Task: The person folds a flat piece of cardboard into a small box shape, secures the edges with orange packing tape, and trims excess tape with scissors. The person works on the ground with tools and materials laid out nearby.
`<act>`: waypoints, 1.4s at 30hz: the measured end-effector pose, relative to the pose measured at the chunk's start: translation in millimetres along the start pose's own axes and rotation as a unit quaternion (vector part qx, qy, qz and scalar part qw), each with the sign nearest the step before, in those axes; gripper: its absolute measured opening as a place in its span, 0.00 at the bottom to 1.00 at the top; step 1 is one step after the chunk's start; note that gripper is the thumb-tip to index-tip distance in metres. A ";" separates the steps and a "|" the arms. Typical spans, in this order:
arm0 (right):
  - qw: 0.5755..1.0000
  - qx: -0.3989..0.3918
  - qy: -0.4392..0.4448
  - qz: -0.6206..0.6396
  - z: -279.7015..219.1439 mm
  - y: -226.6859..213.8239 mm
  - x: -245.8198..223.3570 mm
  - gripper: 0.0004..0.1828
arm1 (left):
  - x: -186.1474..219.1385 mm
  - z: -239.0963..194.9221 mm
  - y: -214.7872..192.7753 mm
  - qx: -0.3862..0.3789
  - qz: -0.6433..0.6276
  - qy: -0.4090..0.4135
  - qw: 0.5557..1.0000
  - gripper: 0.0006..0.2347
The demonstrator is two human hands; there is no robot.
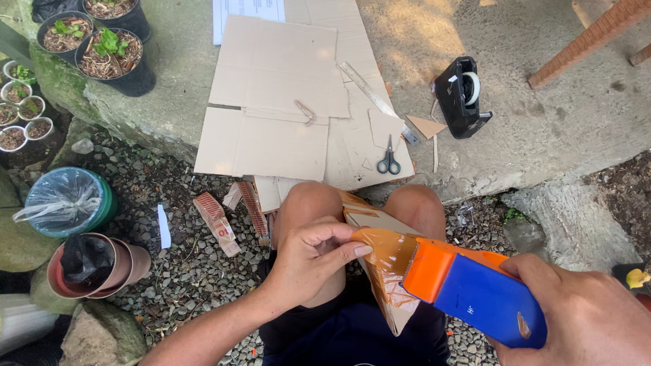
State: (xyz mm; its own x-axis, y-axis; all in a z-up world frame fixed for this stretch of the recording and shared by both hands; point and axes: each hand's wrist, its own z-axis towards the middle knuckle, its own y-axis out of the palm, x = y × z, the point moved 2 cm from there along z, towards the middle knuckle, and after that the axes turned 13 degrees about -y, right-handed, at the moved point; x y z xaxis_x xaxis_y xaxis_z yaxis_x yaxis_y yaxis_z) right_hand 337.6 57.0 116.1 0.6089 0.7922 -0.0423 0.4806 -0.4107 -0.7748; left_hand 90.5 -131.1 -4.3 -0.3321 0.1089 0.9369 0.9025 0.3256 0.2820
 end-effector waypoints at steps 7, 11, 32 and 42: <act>1.000 0.021 0.015 -0.006 -0.9 6.4 0.7 0.52 | 5.6 2.6 -5.5 0.011 0.055 -0.008 0.998 0.09; 1.000 0.008 -0.005 -0.026 1.4 6.6 1.6 0.53 | 8.3 -0.7 -6.3 0.034 0.084 0.008 0.996 0.24; 1.000 -0.002 -0.030 -0.006 2.0 17.1 12.3 0.56 | -19.7 15.0 24.1 0.004 0.068 0.146 0.987 0.44; 0.998 0.032 -0.047 0.031 2.3 15.8 11.0 0.51 | -32.4 21.8 25.2 -0.034 -0.073 0.050 0.996 0.42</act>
State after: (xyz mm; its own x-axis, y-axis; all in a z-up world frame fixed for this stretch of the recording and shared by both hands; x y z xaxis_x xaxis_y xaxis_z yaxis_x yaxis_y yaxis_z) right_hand 350.4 60.4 101.9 0.5729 0.8062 -0.1477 0.4001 -0.4324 -0.8081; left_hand 117.9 -106.0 -32.0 -0.4347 -0.0293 0.9001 0.8647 0.2657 0.4262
